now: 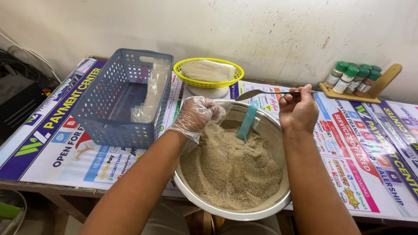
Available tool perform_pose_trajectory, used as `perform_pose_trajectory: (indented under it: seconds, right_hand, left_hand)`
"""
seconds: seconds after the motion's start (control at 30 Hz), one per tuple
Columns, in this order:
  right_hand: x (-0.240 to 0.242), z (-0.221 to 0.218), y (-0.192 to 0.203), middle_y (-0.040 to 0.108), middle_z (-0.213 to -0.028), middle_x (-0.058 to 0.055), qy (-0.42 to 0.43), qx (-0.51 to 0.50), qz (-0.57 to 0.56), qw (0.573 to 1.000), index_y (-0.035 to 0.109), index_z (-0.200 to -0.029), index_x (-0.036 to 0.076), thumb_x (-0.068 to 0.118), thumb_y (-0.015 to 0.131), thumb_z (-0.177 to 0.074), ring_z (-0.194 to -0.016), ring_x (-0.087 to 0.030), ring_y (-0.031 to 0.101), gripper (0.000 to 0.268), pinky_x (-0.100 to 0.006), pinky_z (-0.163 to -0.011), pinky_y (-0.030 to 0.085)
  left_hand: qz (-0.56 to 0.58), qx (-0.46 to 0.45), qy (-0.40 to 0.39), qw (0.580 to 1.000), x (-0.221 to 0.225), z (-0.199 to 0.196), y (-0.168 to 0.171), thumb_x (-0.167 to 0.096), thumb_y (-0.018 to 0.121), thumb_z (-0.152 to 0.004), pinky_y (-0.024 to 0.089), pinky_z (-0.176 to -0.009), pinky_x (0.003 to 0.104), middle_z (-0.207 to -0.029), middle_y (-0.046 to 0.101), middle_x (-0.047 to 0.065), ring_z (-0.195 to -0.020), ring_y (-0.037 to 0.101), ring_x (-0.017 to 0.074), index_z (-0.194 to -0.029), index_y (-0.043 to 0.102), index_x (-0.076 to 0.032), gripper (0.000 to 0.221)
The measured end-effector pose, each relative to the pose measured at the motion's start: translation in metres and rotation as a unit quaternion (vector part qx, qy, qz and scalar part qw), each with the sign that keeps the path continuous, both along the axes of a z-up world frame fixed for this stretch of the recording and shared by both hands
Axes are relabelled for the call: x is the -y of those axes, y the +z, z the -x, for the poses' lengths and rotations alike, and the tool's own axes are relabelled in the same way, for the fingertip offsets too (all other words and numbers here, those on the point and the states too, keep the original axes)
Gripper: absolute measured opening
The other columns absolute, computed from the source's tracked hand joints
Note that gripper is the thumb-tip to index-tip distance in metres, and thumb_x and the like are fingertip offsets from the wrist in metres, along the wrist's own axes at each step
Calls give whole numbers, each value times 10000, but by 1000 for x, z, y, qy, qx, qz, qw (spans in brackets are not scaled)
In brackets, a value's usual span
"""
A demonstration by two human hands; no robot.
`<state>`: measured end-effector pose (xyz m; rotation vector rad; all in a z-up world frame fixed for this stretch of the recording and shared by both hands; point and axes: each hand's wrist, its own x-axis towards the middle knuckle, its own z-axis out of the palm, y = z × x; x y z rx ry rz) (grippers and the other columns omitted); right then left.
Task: Packaging brown powder into small plastic bags using a spoon and spatula at a workstation
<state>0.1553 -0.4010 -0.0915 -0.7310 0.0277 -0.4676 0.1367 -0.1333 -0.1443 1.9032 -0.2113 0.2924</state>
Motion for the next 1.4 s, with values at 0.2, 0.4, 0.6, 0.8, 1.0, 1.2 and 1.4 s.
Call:
perform_pose_trajectory:
  seconds: [0.2,0.4,0.6,0.8,1.0,1.2,1.4]
  right_hand:
    - [-6,4,2,671,-796,-90,43,21,2,999,591,-896,131,327,569,-1058,-617,-166,584,255,-279,-584,487]
    - [-11,11,7,687,-808,-97,53,35,25,998,602,-915,128,316,564,-1066,-620,-170,586,244,-292,-586,492]
    - [-14,13,6,668,-798,-132,-1,58,82,995,540,-935,124,296,588,-1072,-547,-168,560,225,-276,-517,477]
    - [-20,17,9,658,-800,-149,-8,71,86,994,534,-943,103,284,588,-1072,-534,-169,566,228,-278,-503,480]
    - [-21,17,9,662,-807,-159,-3,84,98,992,530,-951,95,283,574,-1077,-532,-165,580,230,-273,-500,488]
    - [-23,16,8,665,-803,-158,-2,83,115,990,539,-950,94,284,566,-1080,-533,-160,589,232,-279,-493,491]
    - [-25,19,9,657,-803,-163,-7,88,129,988,537,-963,83,271,557,-1088,-520,-161,597,227,-286,-476,509]
  left_hand:
    - [-22,32,-17,999,-1,-81,-88,-240,792,-765,550,-754,320,-722,713,38,-772,702,174,-754,800,-202,40]
    - [-24,32,-13,999,-3,14,5,-230,815,-669,540,-723,305,-672,665,33,-722,681,171,-669,760,-192,67]
    - [-52,55,-16,997,0,15,5,-240,810,-689,550,-729,361,-705,671,81,-774,710,268,-684,770,-177,74]
    - [-76,66,-16,995,-2,24,15,-244,796,-679,545,-709,361,-692,654,95,-747,696,282,-666,759,-187,70]
    - [-89,80,-14,993,-3,22,14,-237,793,-670,545,-695,356,-678,644,99,-731,692,290,-653,755,-193,61]
    - [-108,76,-18,991,-5,23,15,-253,791,-665,542,-688,363,-668,642,89,-716,689,285,-647,753,-208,62]
    - [-107,78,-20,991,-5,23,12,-249,808,-659,548,-693,363,-671,643,93,-729,697,296,-649,754,-205,71]
